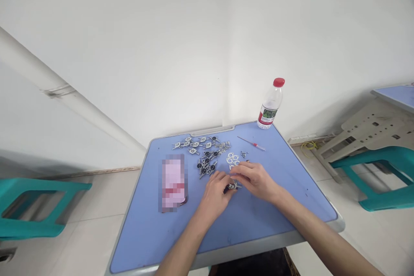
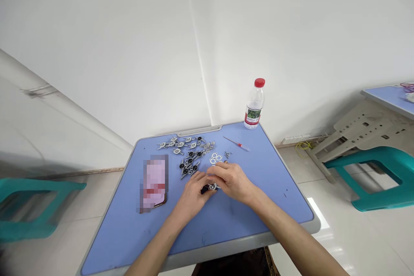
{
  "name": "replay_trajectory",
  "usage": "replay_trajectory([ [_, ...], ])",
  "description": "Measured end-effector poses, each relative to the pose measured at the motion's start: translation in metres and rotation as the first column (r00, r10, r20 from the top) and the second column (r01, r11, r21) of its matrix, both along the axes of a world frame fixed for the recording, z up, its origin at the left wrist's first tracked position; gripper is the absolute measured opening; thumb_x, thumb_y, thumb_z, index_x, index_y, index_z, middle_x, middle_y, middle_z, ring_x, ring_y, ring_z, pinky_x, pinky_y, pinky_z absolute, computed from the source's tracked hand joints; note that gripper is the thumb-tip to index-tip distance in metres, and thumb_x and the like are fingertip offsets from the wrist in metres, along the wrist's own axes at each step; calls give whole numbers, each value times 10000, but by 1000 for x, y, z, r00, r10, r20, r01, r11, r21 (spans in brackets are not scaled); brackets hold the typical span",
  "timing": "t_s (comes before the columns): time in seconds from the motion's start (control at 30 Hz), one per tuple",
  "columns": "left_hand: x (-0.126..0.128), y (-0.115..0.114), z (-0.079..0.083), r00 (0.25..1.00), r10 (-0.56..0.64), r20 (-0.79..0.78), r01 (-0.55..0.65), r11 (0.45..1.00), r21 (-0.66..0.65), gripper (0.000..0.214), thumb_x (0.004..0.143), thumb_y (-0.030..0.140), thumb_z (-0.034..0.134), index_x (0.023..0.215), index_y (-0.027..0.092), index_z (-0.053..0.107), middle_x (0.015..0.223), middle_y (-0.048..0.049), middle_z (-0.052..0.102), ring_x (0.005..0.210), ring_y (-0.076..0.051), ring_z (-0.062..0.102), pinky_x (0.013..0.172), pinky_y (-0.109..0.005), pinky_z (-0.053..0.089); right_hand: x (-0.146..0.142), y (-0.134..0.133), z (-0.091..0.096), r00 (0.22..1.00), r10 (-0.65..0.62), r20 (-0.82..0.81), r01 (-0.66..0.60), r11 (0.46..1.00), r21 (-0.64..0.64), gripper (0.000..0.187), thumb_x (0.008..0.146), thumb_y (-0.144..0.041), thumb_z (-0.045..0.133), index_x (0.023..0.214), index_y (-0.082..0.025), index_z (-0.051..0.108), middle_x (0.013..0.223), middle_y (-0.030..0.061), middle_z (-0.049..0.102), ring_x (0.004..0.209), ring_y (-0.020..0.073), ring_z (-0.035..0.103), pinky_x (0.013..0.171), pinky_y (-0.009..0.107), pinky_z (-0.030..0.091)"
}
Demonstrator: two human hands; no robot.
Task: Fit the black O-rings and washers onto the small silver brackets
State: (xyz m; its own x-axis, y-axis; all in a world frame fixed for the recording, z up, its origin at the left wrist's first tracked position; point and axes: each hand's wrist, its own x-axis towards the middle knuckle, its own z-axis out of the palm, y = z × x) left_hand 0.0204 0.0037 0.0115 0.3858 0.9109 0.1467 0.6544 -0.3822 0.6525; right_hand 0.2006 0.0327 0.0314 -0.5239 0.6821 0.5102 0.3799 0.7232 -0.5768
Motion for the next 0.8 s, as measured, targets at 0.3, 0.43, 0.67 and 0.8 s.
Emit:
replay_trajectory([
  [0.3,-1,2,0,1000,-6,-6,6,1000,3,139,788,98,664,866,208,631,882,-21,623,877,-227,552,834,-399,447,3,-6,12,994,96,50,-94,994,-50,386,995,-155,334,1372,-204,399,1061,92,667,918,181,630,790,314,506],
  [0.43,-2,2,-2,999,-30,27,30,999,21,187,799,80,639,916,226,641,991,-21,641,933,-224,557,910,-418,420,-1,-2,5,996,91,21,-90,995,-40,271,992,-182,395,1221,-206,537,971,67,681,837,171,630,743,289,499],
  [0.67,-8,6,5,996,-81,41,83,996,-34,173,826,110,615,948,228,651,924,-21,629,918,-219,546,815,-366,452,2,1,-4,997,-40,-70,38,999,-31,226,983,-239,439,1185,-207,535,922,66,673,768,164,628,699,274,503],
  [0.8,-10,9,12,994,-98,55,101,993,-64,164,821,105,618,933,221,649,947,-23,620,934,-211,551,830,-357,455,6,0,2,1000,-1,-31,-1,997,-83,361,985,-168,338,1335,-204,419,967,74,644,825,173,614,744,306,504],
])
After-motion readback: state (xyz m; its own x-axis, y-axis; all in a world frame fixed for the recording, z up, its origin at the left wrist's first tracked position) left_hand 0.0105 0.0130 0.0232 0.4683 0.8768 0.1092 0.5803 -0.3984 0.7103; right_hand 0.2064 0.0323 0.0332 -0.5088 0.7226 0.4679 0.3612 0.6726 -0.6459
